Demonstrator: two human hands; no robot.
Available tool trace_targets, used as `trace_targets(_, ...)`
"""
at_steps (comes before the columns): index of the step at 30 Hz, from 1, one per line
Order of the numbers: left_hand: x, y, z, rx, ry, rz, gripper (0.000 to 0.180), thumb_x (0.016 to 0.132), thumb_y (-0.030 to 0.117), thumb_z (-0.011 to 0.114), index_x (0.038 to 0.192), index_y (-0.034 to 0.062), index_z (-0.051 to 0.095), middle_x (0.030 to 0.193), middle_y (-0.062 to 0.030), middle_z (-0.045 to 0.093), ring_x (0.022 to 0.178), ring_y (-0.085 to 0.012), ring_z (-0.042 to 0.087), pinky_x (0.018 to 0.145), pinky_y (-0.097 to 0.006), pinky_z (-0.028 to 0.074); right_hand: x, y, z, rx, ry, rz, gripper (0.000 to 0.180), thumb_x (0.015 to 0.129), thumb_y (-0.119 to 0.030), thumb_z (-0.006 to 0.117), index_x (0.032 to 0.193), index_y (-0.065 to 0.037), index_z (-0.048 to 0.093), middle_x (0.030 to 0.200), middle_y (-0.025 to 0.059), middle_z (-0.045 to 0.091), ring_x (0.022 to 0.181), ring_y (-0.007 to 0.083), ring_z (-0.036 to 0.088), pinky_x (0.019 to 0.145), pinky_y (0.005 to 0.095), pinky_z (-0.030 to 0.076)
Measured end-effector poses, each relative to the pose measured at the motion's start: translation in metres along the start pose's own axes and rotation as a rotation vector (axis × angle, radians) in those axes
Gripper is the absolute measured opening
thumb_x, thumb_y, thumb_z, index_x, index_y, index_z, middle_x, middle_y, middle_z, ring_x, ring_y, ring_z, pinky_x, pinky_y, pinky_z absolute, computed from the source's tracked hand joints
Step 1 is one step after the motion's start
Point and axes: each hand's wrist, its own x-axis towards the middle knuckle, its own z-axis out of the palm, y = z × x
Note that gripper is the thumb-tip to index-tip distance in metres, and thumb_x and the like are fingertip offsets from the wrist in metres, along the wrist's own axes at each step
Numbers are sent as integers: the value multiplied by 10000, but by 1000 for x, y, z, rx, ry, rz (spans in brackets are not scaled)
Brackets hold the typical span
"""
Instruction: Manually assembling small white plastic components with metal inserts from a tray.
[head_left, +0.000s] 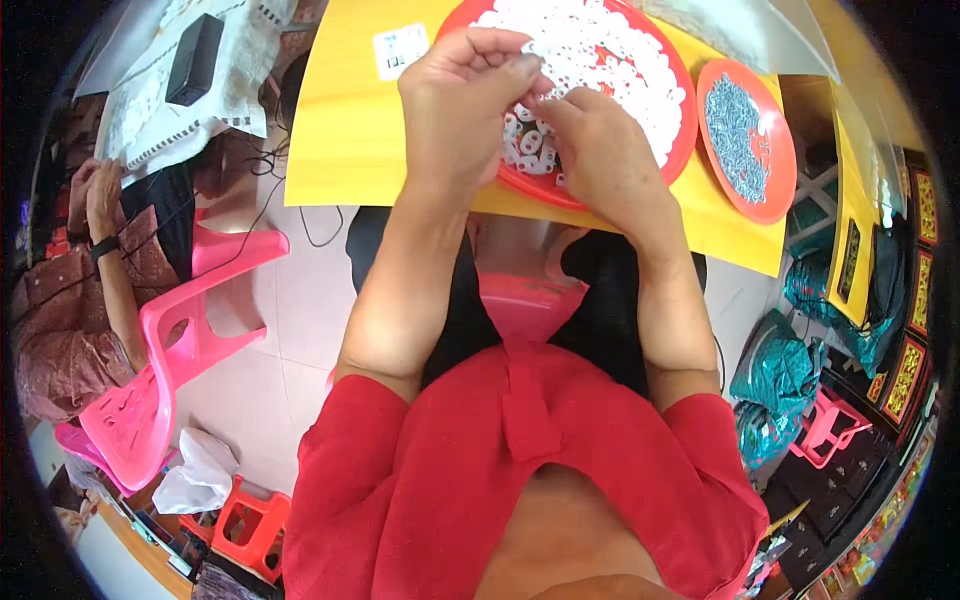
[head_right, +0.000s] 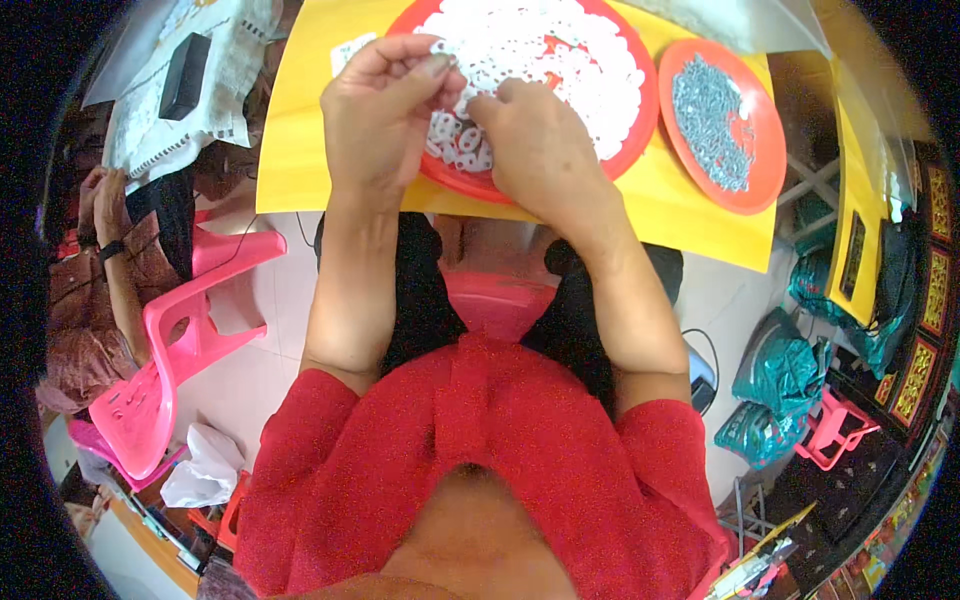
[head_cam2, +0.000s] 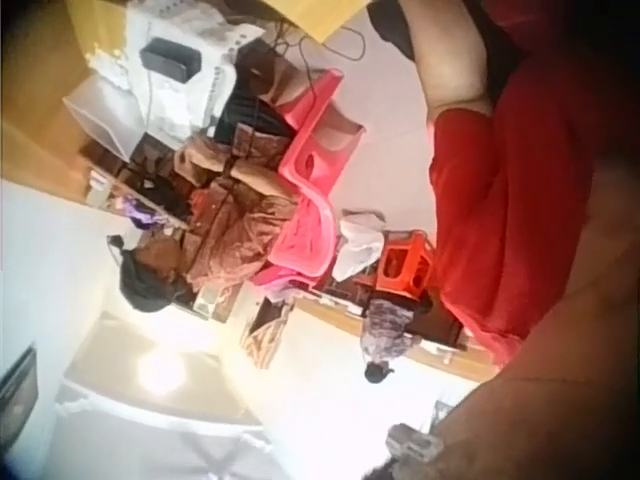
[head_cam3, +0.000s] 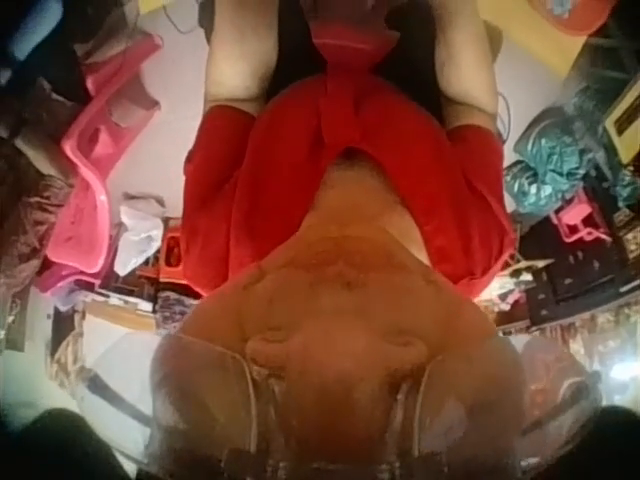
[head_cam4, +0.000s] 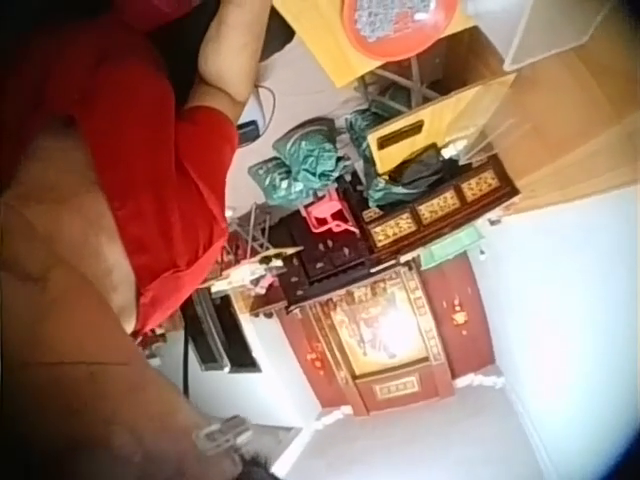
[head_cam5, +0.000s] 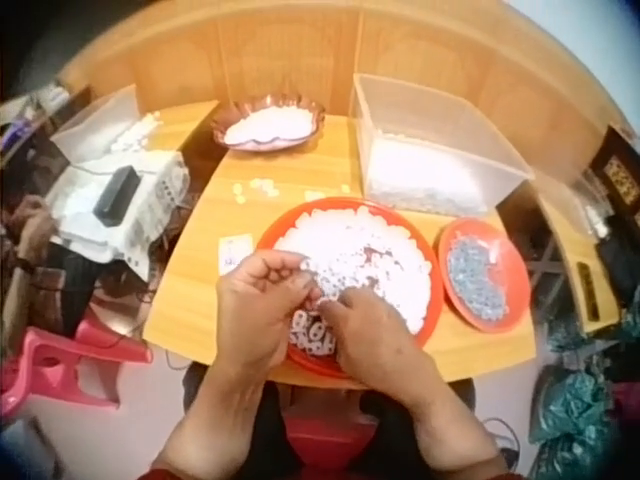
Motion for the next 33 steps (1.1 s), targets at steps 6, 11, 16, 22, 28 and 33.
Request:
trace_targets(6,-3,-1,2,36,-6,-33,110,744,-79,578,852,-59,574,688,-77,587,587,-112,565,528,-198,446,0,-3,5,78,11,55,236,712,26,513,940,-18,557,789,163,536,752,342,526,660,407,437)
trace_targets(11,-3,1,4,18,-14,-38,118,741,-79,582,856,-56,575,687,-75,585,592,-112,568,526,-198,447,3,-4,6,139,12,55,212,726,22,503,933,-9,539,805,170,539,770,359,525,669,412,438)
trace_targets(16,-3,0,4,11,-33,-45,120,744,-76,584,861,-54,575,696,-82,589,597,-118,576,525,-203,450,-2,10,0,238,145,83,177,743,-7,531,918,3,555,784,165,571,705,300,555,629,366,450)
trace_targets(22,-7,-3,6,-74,-80,-156,128,751,-67,582,878,-51,576,709,-91,597,612,-128,586,541,-206,465,-9,28,-25,1374,160,449,128,829,-82,549,935,-15,575,753,30,605,644,63,557,556,170,424)
trace_targets(28,-12,-8,11,-24,-131,-180,128,757,-61,576,884,-48,582,729,-96,601,629,-133,591,569,-214,482,-14,30,-27,1573,200,430,180,807,-75,569,966,9,573,760,48,608,657,83,569,560,182,431)
trace_targets(33,-12,-9,12,-24,-133,-150,128,755,-65,578,882,-50,582,729,-94,600,630,-130,588,573,-217,482,-15,31,-28,1536,220,385,232,800,-75,573,1014,15,569,748,40,607,659,75,569,566,178,428)
